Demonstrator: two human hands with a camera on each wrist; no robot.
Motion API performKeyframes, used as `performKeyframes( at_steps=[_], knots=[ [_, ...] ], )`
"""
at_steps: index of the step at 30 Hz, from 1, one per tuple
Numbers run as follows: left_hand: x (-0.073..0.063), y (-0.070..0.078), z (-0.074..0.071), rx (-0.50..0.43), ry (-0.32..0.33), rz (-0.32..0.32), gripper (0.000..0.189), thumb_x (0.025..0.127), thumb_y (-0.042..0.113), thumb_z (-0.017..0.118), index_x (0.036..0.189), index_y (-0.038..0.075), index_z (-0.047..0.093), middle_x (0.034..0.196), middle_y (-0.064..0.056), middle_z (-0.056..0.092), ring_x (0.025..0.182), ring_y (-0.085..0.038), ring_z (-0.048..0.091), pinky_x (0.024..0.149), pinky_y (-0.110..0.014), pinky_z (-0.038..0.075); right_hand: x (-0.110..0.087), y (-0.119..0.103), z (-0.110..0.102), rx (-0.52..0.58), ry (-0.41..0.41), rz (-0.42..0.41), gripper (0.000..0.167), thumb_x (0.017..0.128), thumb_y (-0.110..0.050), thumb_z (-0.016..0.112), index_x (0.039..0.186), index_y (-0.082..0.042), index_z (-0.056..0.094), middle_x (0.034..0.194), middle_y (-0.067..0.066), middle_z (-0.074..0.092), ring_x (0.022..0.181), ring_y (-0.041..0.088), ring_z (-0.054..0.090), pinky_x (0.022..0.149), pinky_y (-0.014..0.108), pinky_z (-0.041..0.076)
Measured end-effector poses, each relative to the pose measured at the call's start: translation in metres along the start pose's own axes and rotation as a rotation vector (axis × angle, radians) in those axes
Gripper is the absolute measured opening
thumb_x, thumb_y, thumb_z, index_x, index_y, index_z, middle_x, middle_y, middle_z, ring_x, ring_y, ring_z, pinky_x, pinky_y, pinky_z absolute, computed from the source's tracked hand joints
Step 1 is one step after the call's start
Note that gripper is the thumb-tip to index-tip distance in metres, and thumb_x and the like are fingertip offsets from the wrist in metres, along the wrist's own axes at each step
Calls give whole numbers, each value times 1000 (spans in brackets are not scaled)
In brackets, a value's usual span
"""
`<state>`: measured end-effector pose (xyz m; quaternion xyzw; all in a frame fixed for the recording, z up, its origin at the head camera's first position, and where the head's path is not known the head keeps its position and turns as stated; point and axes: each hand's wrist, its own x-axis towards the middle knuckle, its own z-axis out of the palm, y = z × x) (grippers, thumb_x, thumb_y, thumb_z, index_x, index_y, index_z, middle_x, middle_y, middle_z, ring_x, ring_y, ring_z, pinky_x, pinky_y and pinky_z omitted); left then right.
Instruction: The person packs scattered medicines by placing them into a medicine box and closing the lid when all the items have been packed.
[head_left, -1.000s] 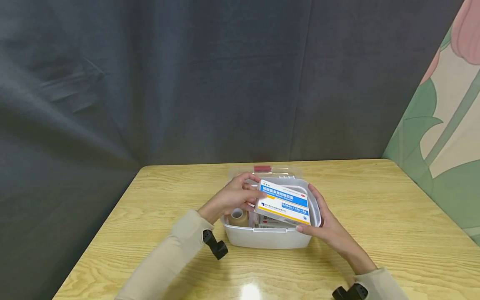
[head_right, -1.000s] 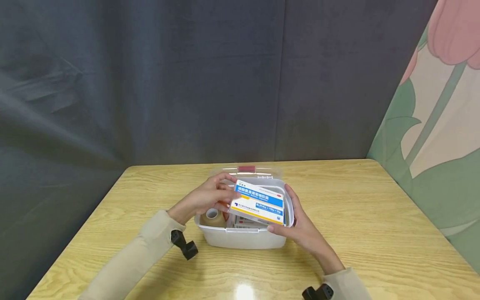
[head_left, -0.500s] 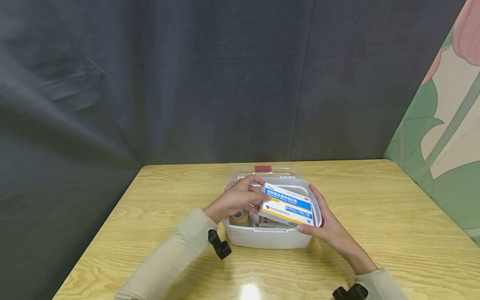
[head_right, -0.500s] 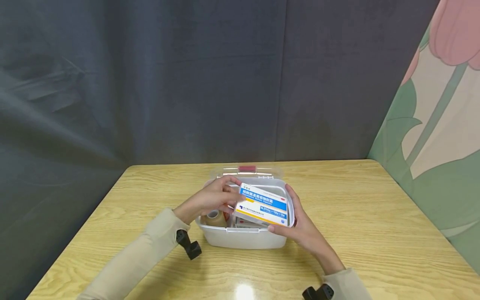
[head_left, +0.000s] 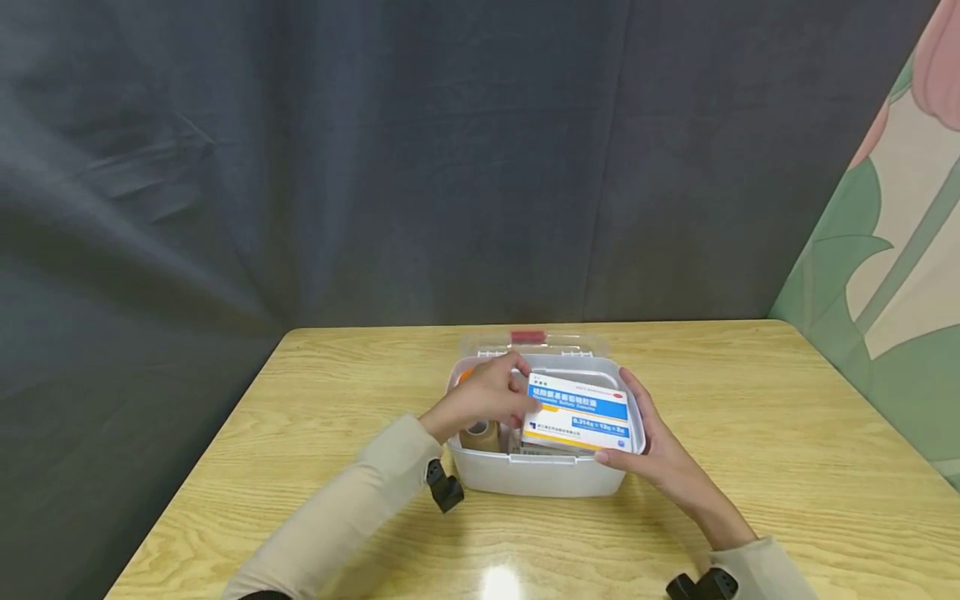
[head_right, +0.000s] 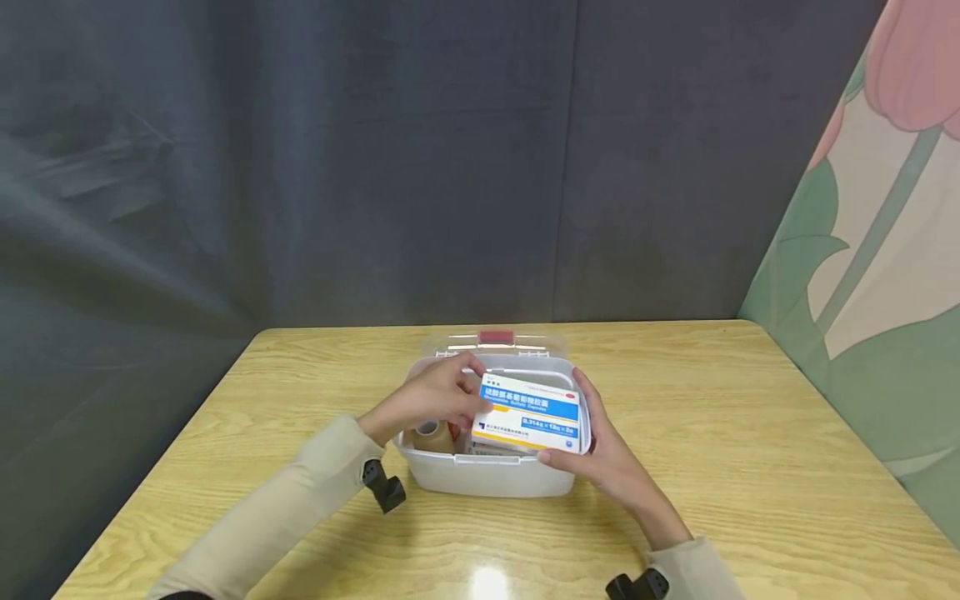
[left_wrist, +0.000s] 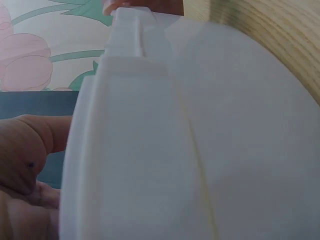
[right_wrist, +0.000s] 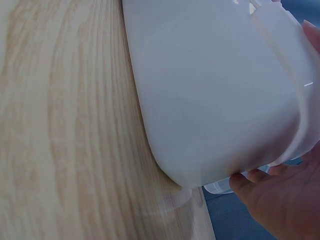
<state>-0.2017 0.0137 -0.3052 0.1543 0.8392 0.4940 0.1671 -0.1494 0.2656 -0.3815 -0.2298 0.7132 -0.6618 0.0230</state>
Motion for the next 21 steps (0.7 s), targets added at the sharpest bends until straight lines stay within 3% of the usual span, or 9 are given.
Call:
performKeyframes(
  at_steps=[5,11,21],
  knots=[
    [2,3,-1,90,-40,-8,40,80,1,75,112,2,50,90,-10,62,65,-22,67,66,-38,59,0,0,0,-19,6,6,105,84,4,69,156,-21,-3,147,31,21,110,10,57,89,24,50],
    [3,5,-4,192,-71,-11,41,81,4,74,115,1,52,81,-7,65,71,-26,69,68,-37,57,0,-1,0,-18,2,2,104,85,4,69,156,-21,-3,147,31,21,110,11,58,88,25,50],
    [4,8,-5,331,-26,29,32,77,7,79,103,0,62,69,-4,65,67,-26,65,53,-25,47,1,0,1,1,-3,-3,104,85,5,68,156,-19,-3,144,32,24,110,13,59,88,26,51]
  ],
)
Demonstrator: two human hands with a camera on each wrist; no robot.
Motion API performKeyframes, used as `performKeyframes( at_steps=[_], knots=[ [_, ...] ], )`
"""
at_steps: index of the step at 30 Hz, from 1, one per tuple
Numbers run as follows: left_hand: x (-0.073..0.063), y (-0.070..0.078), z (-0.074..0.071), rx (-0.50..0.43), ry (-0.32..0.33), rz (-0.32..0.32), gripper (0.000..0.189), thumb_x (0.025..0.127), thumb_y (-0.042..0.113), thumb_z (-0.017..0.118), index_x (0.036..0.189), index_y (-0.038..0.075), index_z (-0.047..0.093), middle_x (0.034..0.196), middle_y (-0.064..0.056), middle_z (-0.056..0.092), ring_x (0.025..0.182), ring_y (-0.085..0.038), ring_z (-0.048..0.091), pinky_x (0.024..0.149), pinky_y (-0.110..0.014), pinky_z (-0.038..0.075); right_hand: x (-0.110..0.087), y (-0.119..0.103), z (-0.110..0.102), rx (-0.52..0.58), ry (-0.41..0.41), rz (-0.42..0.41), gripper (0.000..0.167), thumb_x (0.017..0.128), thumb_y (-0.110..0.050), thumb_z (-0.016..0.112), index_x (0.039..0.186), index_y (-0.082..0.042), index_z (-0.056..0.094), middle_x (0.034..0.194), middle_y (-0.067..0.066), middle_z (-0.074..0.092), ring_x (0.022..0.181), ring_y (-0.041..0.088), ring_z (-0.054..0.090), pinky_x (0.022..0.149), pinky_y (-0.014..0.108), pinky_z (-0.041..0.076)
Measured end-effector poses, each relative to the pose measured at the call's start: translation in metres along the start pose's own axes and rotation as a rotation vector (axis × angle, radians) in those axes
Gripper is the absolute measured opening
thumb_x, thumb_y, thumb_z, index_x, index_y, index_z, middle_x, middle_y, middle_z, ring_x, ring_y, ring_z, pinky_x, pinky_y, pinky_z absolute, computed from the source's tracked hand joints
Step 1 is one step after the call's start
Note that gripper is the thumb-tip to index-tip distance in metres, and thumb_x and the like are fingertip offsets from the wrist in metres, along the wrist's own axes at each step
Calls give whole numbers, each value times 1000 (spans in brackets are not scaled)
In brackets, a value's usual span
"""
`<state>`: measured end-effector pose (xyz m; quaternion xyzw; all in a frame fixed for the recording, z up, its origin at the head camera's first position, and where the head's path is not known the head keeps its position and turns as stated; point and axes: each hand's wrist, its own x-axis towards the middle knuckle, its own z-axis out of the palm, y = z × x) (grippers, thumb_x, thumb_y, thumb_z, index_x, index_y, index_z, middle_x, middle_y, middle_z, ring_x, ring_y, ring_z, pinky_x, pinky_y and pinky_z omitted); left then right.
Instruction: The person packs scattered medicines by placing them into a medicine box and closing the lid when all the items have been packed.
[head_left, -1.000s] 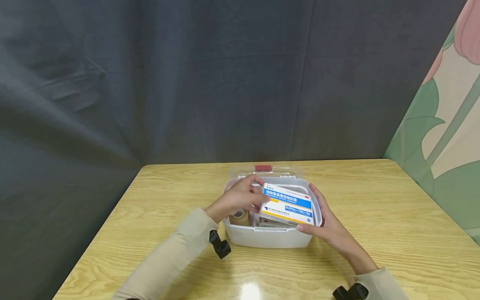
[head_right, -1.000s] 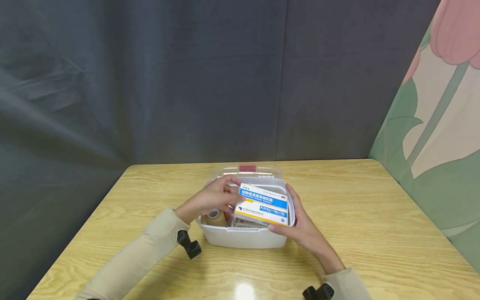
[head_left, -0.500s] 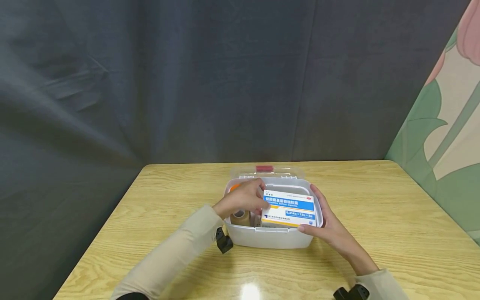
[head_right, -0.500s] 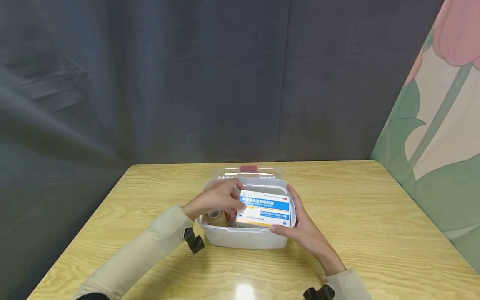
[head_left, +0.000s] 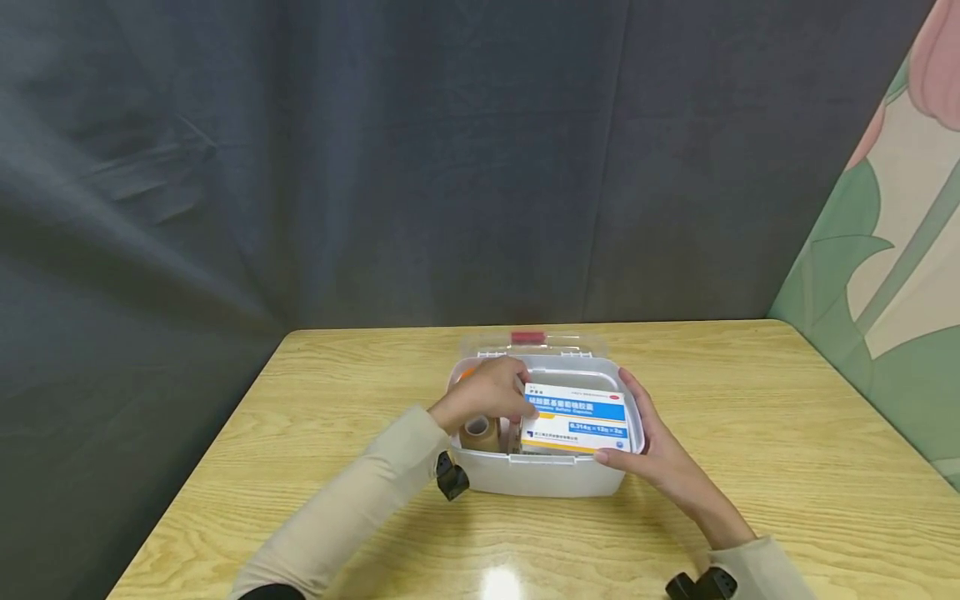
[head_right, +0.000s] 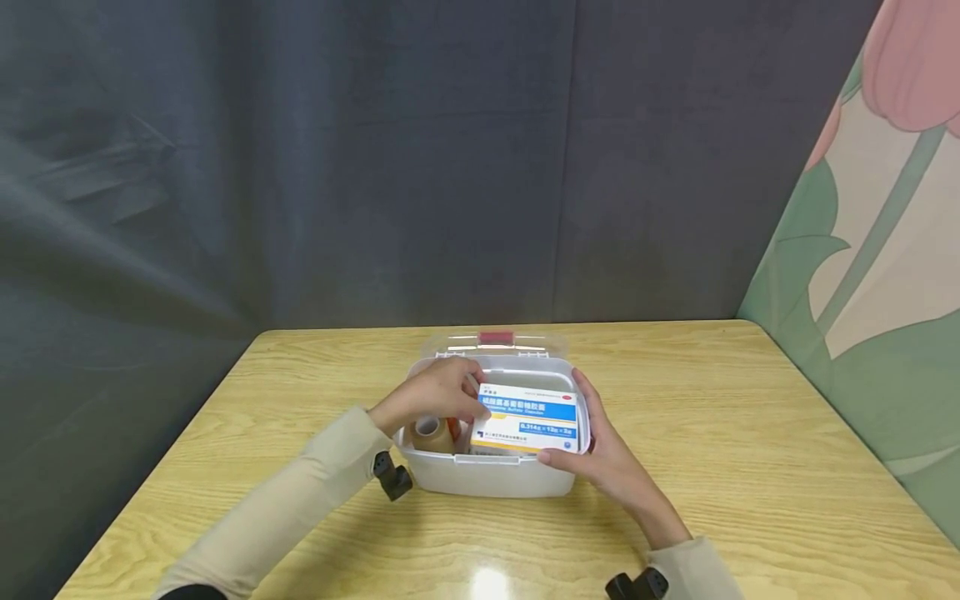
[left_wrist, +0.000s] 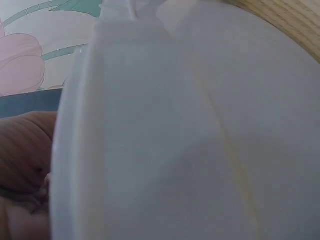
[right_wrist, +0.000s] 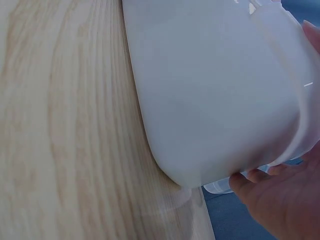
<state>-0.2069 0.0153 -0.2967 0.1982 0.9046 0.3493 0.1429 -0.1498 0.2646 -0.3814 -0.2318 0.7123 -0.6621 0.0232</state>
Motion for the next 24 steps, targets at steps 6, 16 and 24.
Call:
performKeyframes(
  at_steps=[6,16,24],
  knots=[
    [1,1,3,14,3,-11,31,78,5,78,104,-2,64,64,-4,65,67,-26,68,54,-25,49,-2,-2,1,-35,14,25,105,84,2,70,156,-22,-3,146,29,24,110,14,58,88,26,50],
    [-6,-6,-5,35,29,91,37,80,14,79,111,-2,67,70,1,65,63,-6,57,66,-26,51,-4,-4,-1,-72,19,30,106,84,0,71,157,-21,-4,150,28,20,112,11,56,89,25,48],
    [-17,-30,-27,-455,22,142,39,88,6,70,124,-6,60,102,-15,67,85,-25,68,72,-35,59,-9,-10,-14,-140,21,41,108,83,-2,73,156,-14,-6,156,25,9,122,12,47,92,20,44]
  ],
)
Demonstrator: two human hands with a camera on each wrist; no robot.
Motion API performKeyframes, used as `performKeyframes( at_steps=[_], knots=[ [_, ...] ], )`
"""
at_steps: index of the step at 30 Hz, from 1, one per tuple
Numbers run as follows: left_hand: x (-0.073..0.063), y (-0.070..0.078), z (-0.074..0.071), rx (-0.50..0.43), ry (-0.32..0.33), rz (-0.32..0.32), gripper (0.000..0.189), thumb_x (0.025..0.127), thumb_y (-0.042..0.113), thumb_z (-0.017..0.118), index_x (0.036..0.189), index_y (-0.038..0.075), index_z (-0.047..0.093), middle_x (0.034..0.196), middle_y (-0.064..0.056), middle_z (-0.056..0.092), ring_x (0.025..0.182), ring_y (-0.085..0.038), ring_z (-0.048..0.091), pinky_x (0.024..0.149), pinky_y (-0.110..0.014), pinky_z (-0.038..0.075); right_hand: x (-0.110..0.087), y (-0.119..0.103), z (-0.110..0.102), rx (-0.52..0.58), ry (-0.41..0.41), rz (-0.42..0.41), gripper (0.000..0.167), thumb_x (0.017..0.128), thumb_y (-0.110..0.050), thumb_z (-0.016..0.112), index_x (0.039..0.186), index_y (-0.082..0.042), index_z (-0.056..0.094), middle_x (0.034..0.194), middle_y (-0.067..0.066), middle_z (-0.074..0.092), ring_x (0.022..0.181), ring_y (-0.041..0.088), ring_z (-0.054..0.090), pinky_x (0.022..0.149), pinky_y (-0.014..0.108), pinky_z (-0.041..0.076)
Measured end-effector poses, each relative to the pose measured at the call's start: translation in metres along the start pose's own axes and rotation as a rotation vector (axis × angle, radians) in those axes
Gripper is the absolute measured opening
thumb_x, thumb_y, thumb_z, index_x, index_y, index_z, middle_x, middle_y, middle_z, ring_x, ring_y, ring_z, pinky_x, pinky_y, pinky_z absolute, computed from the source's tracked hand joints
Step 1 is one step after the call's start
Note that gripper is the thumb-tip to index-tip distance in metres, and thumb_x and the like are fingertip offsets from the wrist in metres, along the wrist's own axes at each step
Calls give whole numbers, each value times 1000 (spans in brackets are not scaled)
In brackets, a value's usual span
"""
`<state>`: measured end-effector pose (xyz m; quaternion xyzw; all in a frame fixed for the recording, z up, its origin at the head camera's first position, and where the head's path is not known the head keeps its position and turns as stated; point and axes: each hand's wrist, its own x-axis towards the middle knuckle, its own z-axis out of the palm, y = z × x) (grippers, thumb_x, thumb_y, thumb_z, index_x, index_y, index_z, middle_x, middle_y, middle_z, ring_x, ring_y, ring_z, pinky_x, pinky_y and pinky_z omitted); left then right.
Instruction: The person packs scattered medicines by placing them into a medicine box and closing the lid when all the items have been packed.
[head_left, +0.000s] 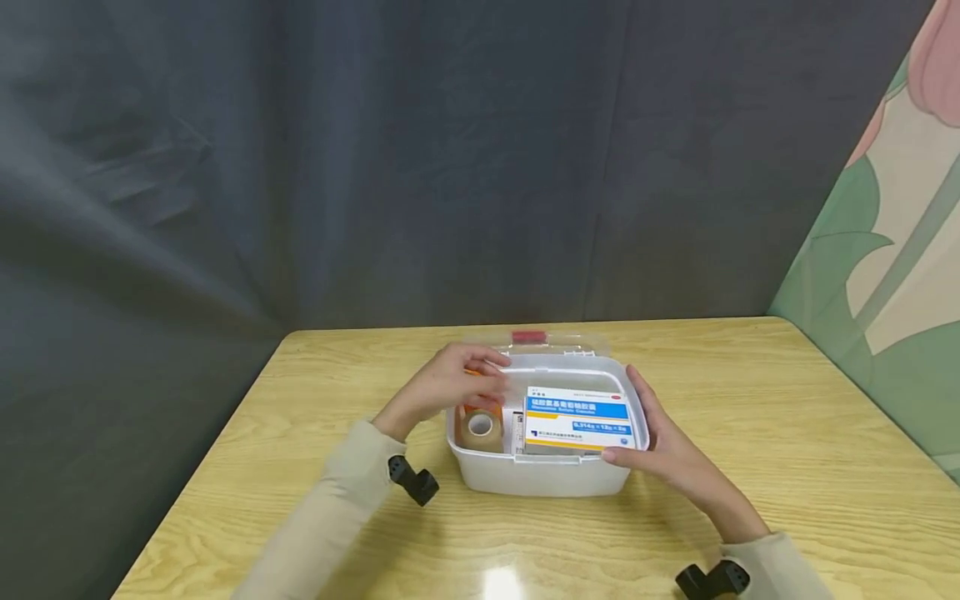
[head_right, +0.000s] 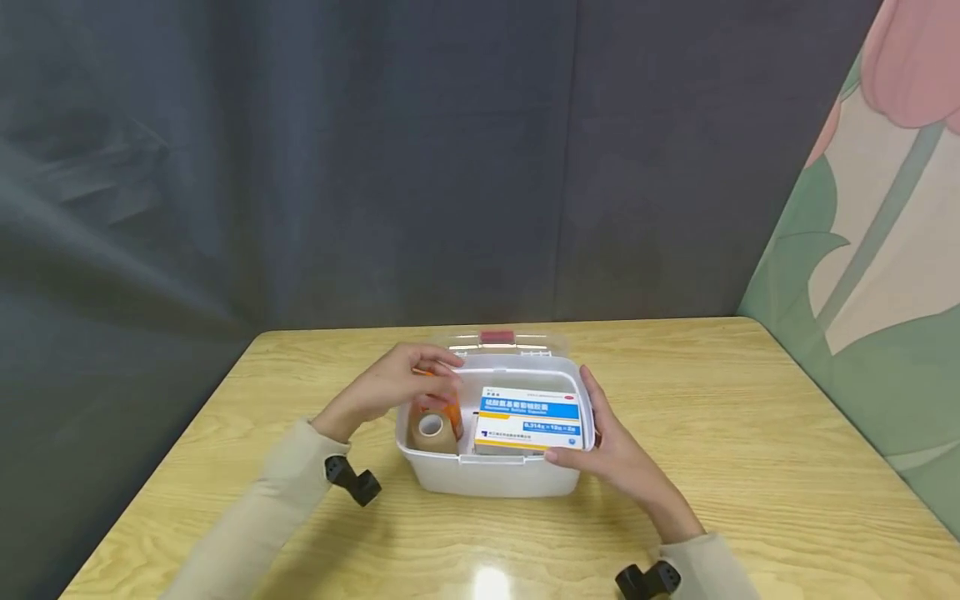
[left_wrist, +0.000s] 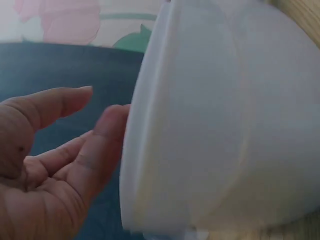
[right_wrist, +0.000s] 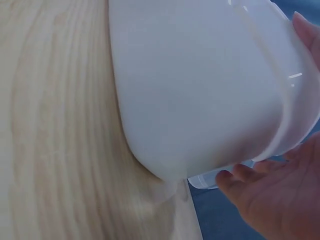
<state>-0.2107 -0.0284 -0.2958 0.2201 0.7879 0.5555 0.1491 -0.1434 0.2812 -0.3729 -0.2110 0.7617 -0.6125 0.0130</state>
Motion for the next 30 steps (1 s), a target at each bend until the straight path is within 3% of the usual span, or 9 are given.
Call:
performKeyframes(
  at_steps=[2,7,10,14,17,20,22,26,30],
  knots=[
    [-3,-5,-8,-140,25,-1,38,90,4,68,124,-8,58,104,-20,66,84,-26,69,74,-37,58,-1,-1,-3,-13,-2,14,105,85,-4,72,156,-12,-5,157,24,7,128,22,41,93,18,43],
    [-11,-19,-29,-379,176,10,32,94,4,62,124,-7,57,107,-22,66,82,-21,68,78,-33,57,-1,-5,-9,-80,-2,46,92,92,-10,65,155,-6,-1,155,26,14,135,45,26,94,15,38],
    [-13,-26,-38,-456,271,31,29,96,3,59,123,-6,58,106,-20,65,83,-21,67,79,-33,57,4,-10,-16,-115,16,80,83,97,-16,60,155,-4,1,154,27,21,137,47,25,105,32,36],
    [-6,-35,-47,-458,383,28,28,95,5,61,120,-7,60,102,-19,65,82,-23,68,79,-35,57,16,-18,-31,-134,71,133,73,102,-26,51,155,-2,7,152,27,27,136,43,30,106,57,29],
    [4,-45,-50,-445,457,-22,28,94,5,63,118,-9,61,94,-14,66,77,-21,68,76,-34,57,28,-20,-44,-162,113,171,69,103,-36,47,153,2,16,147,26,36,132,40,39,105,50,37],
    [16,-57,-53,-436,509,-90,29,93,4,63,117,-12,61,86,-10,65,70,-17,67,70,-28,58,41,-18,-58,-192,139,225,68,102,-42,45,147,6,30,137,27,47,121,39,50,94,38,50],
    [23,-63,-54,-426,531,-133,30,93,5,64,116,-14,60,82,-10,64,65,-14,64,65,-24,57,50,-15,-65,-211,143,275,67,101,-45,47,142,7,40,128,24,56,114,36,56,86,34,51],
    [35,-74,-56,-418,537,-214,33,92,9,66,114,-14,61,78,-12,61,58,-12,59,59,-20,56,66,-8,-74,-207,125,401,65,98,-48,51,133,6,52,108,10,67,102,28,58,76,32,46],
    [43,-80,-55,-410,490,-271,39,92,12,67,119,-14,58,94,-20,62,68,-16,62,71,-28,58,81,-2,-77,-172,107,506,62,96,-49,53,128,5,57,94,-1,68,89,19,60,68,28,42]
  ],
)
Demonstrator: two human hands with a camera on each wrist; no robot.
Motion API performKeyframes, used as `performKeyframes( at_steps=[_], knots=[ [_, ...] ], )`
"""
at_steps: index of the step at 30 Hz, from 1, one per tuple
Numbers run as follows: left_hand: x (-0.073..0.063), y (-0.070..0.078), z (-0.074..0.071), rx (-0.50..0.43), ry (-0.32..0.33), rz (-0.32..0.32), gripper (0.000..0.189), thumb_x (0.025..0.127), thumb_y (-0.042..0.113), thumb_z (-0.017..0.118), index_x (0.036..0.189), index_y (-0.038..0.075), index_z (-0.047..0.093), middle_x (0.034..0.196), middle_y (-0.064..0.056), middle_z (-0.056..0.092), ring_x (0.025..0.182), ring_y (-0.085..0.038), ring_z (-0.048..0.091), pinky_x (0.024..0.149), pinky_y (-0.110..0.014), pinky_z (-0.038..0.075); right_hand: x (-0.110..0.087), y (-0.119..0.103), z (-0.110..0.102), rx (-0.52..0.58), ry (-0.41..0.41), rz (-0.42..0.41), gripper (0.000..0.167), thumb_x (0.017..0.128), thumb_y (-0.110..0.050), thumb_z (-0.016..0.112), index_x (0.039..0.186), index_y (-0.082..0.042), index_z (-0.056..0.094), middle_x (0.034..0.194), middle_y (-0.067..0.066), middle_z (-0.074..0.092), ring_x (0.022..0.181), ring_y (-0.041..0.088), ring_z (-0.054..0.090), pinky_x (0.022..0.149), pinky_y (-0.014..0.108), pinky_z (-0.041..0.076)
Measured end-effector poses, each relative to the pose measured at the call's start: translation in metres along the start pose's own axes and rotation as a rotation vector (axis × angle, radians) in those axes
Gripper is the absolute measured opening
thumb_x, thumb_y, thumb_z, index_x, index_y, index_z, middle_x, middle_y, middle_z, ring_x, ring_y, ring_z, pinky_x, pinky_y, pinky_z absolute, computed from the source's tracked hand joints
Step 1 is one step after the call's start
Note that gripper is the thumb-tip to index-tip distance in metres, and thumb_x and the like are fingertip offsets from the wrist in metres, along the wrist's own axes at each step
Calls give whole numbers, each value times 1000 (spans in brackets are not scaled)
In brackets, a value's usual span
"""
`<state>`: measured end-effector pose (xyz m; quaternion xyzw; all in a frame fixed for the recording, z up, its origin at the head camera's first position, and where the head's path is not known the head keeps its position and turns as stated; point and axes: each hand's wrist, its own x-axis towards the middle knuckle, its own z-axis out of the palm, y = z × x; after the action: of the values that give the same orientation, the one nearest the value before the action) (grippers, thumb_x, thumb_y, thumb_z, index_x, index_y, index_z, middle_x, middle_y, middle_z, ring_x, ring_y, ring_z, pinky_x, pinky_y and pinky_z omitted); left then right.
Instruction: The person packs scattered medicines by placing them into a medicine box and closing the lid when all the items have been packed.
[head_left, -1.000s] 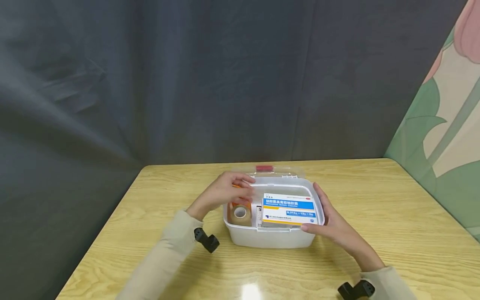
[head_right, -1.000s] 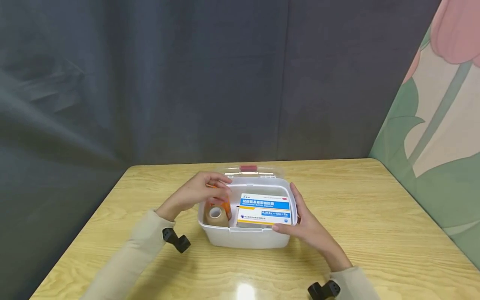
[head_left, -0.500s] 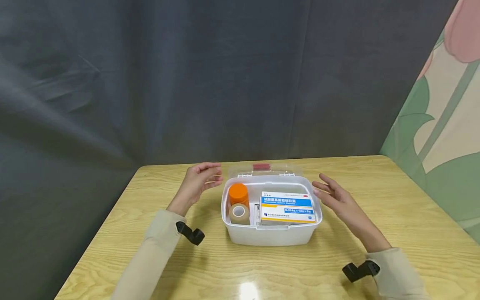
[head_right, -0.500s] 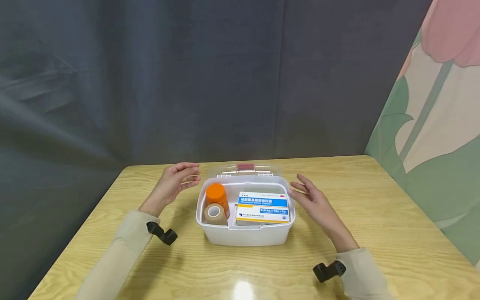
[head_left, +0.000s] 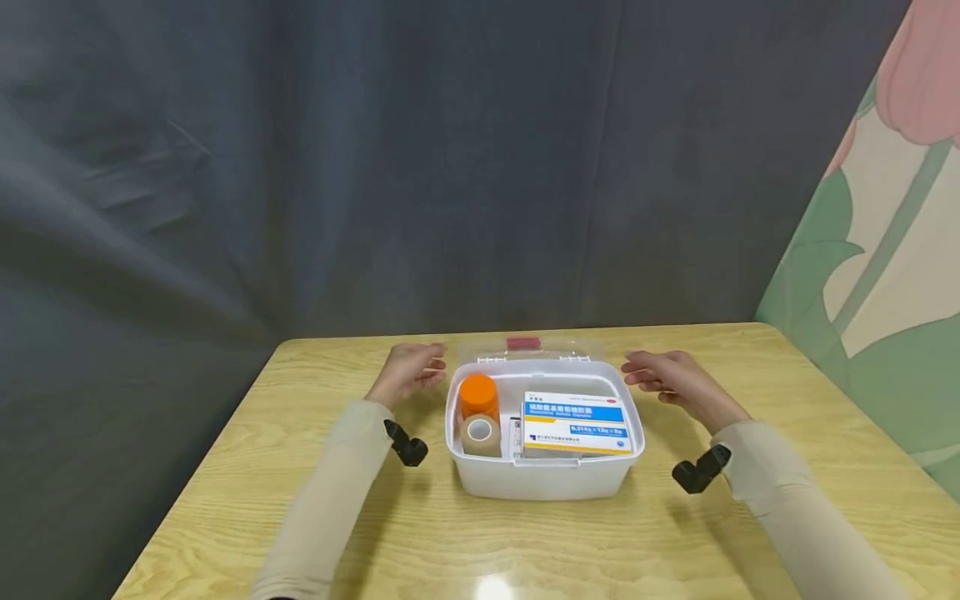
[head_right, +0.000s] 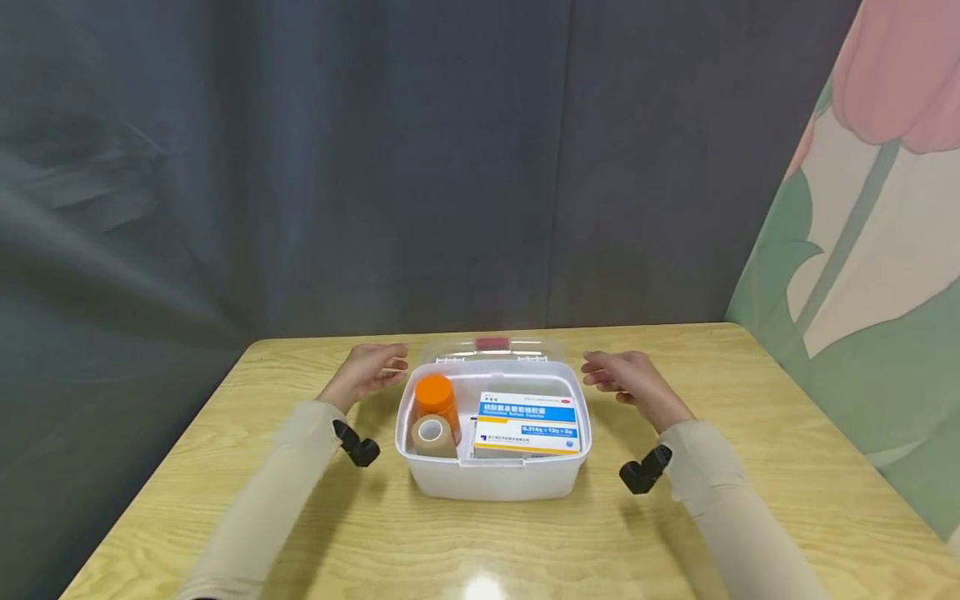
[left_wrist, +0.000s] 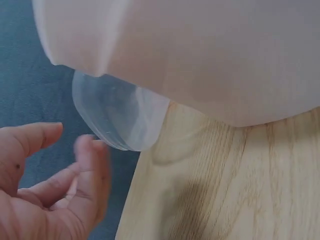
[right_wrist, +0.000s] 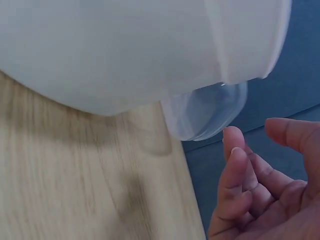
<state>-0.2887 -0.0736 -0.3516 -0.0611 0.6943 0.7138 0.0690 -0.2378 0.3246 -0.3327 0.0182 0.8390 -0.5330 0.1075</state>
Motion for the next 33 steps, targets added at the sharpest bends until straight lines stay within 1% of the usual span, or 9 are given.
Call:
performKeyframes(
  at_steps=[3,5,9,13,16,20,27,30,33],
  knots=[
    [4,-2,3,33,-29,-21,45,92,14,66,122,-16,53,110,-28,60,80,-23,66,79,-34,57,10,-1,2,32,-18,44,63,96,-49,54,126,5,58,88,-4,69,79,12,61,62,25,40],
    [6,-3,4,54,-39,-31,47,92,15,65,124,-17,52,117,-32,58,84,-26,67,80,-34,56,16,-2,4,61,-29,63,65,95,-50,55,128,6,57,87,-4,69,77,10,61,61,23,40],
    [8,-6,7,54,-51,-45,46,92,16,66,121,-17,54,121,-34,56,78,-22,68,76,-30,56,26,-2,10,107,-41,104,68,93,-51,56,130,6,55,90,-4,69,78,11,61,62,22,42],
    [8,-7,9,30,-73,-39,40,92,16,67,115,-16,59,118,-33,59,74,-18,68,80,-33,56,33,-1,15,143,-29,132,67,91,-52,59,127,4,57,87,-4,69,76,13,58,63,23,42],
    [9,-7,11,18,-84,-35,39,92,17,67,112,-16,61,104,-28,65,73,-17,68,78,-32,56,37,2,16,164,-19,147,66,91,-52,60,126,4,57,85,-3,69,73,14,57,62,23,43],
    [11,-9,11,9,-98,-32,41,91,17,67,113,-17,61,90,-16,69,70,-16,67,71,-27,58,41,6,16,203,-35,165,63,91,-51,60,123,4,59,86,-2,70,75,14,60,64,23,47],
    [12,-9,14,-44,-114,-40,34,91,10,67,113,-16,62,100,-23,67,69,-15,67,69,-26,57,43,8,17,302,-42,183,43,92,-45,61,107,-4,67,82,-2,70,70,12,59,60,21,46],
    [12,-8,15,-81,-105,-22,31,90,6,66,112,-16,62,102,-27,66,68,-15,67,68,-26,57,44,7,17,340,-38,174,44,93,-42,62,112,-2,65,82,-2,69,69,11,58,58,20,45],
    [12,-8,16,-115,-95,0,31,90,1,65,114,-18,60,104,-29,65,73,-18,69,69,-27,57,43,5,17,348,-39,155,52,93,-41,62,124,2,59,84,-4,69,72,11,58,60,19,46]
  ],
)
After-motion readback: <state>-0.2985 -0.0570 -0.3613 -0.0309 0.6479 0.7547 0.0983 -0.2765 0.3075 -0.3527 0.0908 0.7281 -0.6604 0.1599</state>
